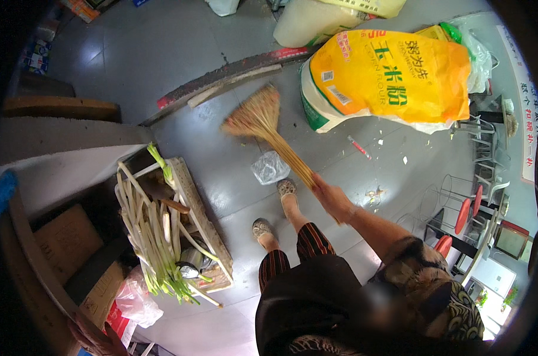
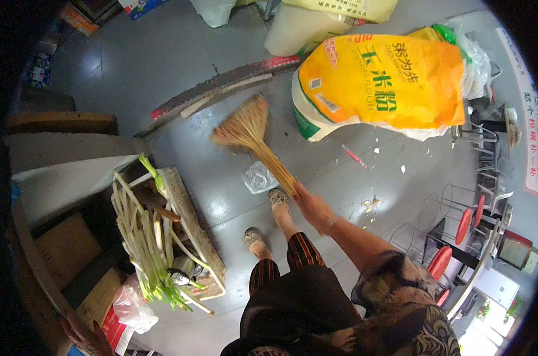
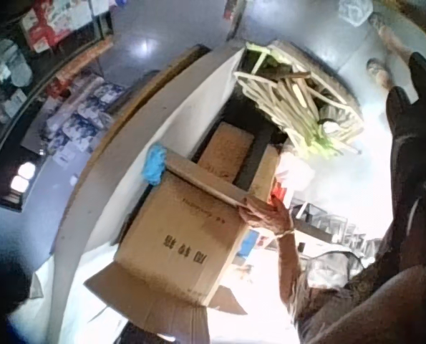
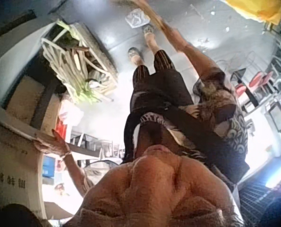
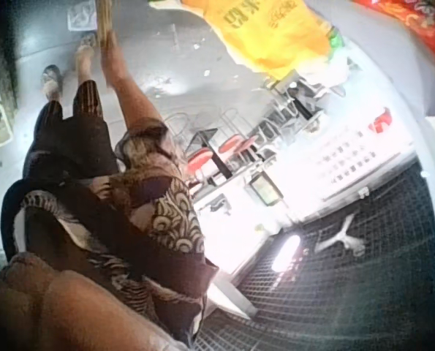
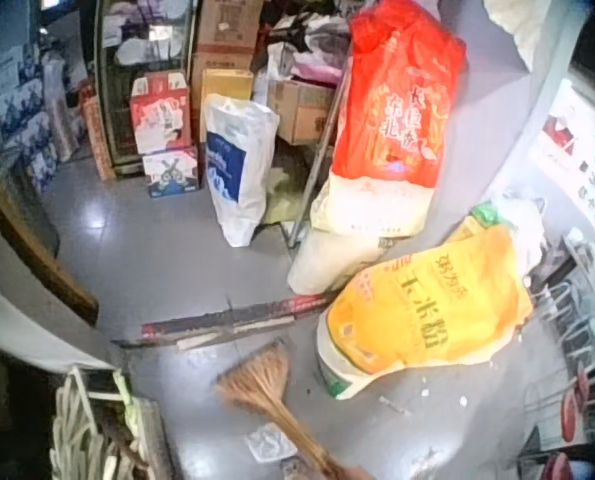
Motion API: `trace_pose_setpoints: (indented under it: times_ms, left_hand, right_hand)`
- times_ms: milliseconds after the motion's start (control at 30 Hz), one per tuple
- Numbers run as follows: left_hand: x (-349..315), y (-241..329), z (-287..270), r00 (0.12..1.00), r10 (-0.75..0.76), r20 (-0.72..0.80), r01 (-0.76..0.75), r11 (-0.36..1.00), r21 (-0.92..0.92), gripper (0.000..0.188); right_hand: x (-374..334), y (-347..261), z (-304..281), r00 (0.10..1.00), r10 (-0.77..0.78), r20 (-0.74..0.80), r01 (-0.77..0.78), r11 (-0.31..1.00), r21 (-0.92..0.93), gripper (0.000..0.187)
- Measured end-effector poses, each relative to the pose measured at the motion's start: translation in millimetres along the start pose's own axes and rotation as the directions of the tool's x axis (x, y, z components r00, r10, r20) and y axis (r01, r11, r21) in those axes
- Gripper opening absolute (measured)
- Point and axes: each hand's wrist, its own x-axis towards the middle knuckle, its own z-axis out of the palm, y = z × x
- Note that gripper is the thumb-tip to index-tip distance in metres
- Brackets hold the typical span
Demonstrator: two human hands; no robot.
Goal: The person sweeps the floor of a small shop or storage area using a traditional straw broom. They move chairs and stools out of the way to access the floor, sweep debris into a pile, and then use a dustpan to collect the dirt.
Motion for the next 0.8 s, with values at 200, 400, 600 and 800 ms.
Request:
trace_pose_setpoints:
  times_ms: [200,400,600,800]
  left_hand:
    - [-9,-6,9,0.983,-0.144,0.116,0.141,0.990,0.029,0.067]
    - [-15,-10,14,0.978,-0.142,0.153,0.131,0.988,0.077,0.064]
    - [-16,-13,17,0.991,-0.086,0.106,0.079,0.994,0.072,0.063]
    - [-21,-31,27,0.997,-0.042,0.062,0.030,0.983,0.179,0.061]
  right_hand:
    - [53,8,65,0.974,0.189,0.122,-0.167,0.971,-0.169,0.042]
    - [-49,94,6,0.977,0.205,0.054,-0.167,0.902,-0.397,0.052]
    - [-104,70,37,0.991,0.132,0.039,-0.100,0.886,-0.453,0.058]
    - [-42,97,87,0.978,0.133,0.162,-0.030,0.856,-0.516,0.053]
